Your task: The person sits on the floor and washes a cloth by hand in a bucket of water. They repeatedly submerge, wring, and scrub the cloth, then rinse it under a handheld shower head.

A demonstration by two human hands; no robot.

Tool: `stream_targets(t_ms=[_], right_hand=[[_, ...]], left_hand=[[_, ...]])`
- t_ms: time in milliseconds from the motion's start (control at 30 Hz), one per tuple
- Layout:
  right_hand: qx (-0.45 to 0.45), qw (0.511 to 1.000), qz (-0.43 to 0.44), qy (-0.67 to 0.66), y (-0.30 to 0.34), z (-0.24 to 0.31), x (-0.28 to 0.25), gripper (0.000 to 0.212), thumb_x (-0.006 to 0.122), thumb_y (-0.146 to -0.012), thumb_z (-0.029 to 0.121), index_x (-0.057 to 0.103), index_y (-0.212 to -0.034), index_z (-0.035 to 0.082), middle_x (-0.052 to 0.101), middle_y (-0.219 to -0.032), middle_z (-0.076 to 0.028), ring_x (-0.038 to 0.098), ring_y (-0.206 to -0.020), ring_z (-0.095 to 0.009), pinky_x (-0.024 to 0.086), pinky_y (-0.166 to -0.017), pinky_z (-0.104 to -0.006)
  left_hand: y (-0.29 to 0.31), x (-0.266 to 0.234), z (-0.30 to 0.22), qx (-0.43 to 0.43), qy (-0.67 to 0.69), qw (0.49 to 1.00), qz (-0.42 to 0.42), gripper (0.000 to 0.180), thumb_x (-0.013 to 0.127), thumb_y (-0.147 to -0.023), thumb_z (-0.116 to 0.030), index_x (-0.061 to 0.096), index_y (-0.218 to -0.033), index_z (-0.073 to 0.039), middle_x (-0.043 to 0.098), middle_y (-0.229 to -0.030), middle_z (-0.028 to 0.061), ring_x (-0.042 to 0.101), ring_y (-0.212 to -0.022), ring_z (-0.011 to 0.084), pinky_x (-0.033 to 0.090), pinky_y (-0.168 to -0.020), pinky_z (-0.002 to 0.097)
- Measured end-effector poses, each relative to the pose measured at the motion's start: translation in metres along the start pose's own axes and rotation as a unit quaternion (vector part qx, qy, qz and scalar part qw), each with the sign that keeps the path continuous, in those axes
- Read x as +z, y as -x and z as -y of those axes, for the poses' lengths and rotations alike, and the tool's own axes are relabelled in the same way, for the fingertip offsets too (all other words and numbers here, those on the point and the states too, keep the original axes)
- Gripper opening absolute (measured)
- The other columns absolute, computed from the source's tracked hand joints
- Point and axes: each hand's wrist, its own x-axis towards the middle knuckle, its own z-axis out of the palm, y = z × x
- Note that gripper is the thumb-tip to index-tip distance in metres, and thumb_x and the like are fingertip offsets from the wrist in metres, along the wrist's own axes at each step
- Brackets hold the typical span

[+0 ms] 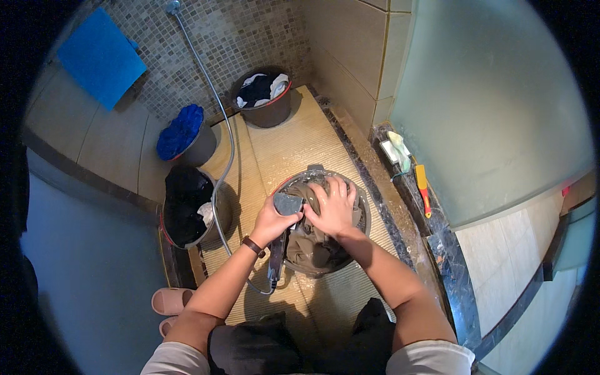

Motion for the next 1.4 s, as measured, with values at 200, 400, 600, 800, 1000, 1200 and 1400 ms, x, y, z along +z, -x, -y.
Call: stream_targets(t_ms=[200,400,600,800,1000,1200,1400], right_hand=[[0.04,0.992,0.083,0.086,0.033,0.016,0.021,0.066,0.045,-0.091,0.051,0.037,-0.15,0.022,0.027,-0.155,-0.022,0.014,-0.145,-0.047,-0.002,-0.111,-0.0696],[0.015,0.988,0.077,0.136,0.031,0.015,0.024,0.068,0.05,-0.087,0.047,0.043,-0.144,0.012,0.025,-0.156,-0.022,0.016,-0.144,-0.047,0.001,-0.111,-0.0708],[0.081,0.979,0.114,-0.146,0.034,-0.009,0.022,0.072,0.051,-0.09,0.051,0.041,-0.145,0.006,0.027,-0.154,-0.024,0.012,-0.147,-0.041,0.001,-0.117,-0.056],[0.11,0.973,0.076,-0.186,0.035,0.028,0.012,0.103,0.075,-0.068,0.054,0.033,-0.145,0.0,0.036,-0.149,-0.024,0.014,-0.147,-0.041,0.004,-0.118,-0.053],[0.135,0.966,0.053,-0.214,0.034,0.034,0.006,0.089,0.076,-0.07,0.051,0.044,-0.14,0.006,0.041,-0.147,-0.02,0.019,-0.146,-0.039,0.006,-0.118,-0.0501],[0.116,0.973,0.057,-0.193,0.036,0.038,0.003,0.091,0.074,-0.073,0.052,0.041,-0.143,0.006,0.04,-0.148,-0.019,0.016,-0.147,-0.037,0.009,-0.118,-0.0516],[0.103,0.98,0.067,-0.155,0.039,0.034,0.007,0.089,0.069,-0.076,0.055,0.039,-0.145,0.008,0.037,-0.15,-0.018,0.011,-0.148,-0.036,0.007,-0.118,-0.0518]], left_hand=[[-0.013,0.0,0.016,-0.003,0.092,0.995,0.031,0.083,0.088,-0.064,-0.034,0.048,-0.122,0.009,0.066,-0.11,0.0185,0.066,-0.101,0.0248,0.053,-0.087,0.0344],[-0.027,0.02,0.024,0.05,0.095,0.994,0.01,0.082,0.086,-0.064,-0.032,0.048,-0.123,0.009,0.066,-0.11,0.0198,0.067,-0.1,0.0279,0.053,-0.087,0.035],[-0.032,0.027,0.018,0.002,0.098,0.995,-0.004,0.081,0.088,-0.064,-0.033,0.048,-0.119,0.011,0.066,-0.108,0.0211,0.067,-0.096,0.0269,0.054,-0.084,0.0346],[-0.023,0.03,-0.021,-0.054,0.146,0.982,0.103,0.065,0.079,-0.08,-0.026,0.045,-0.12,0.012,0.063,-0.113,0.0182,0.064,-0.103,0.0226,0.052,-0.086,0.0324],[0.002,0.002,-0.023,-0.029,0.136,0.985,0.104,0.043,0.068,-0.09,-0.023,0.053,-0.12,0.005,0.063,-0.112,0.0191,0.062,-0.103,0.0263,0.05,-0.087,0.0344],[0.016,-0.044,0.071,0.007,-0.168,0.983,-0.079,0.049,0.071,-0.085,-0.039,0.061,-0.102,0.006,0.065,-0.09,0.0225,0.064,-0.084,0.0353,0.051,-0.078,0.0446],[0.03,-0.019,0.076,-0.265,0.16,0.95,0.045,0.057,0.061,-0.092,-0.051,0.059,-0.112,0.002,0.065,-0.09,0.0101,0.068,-0.069,0.0224,0.058,-0.051,0.0389]])
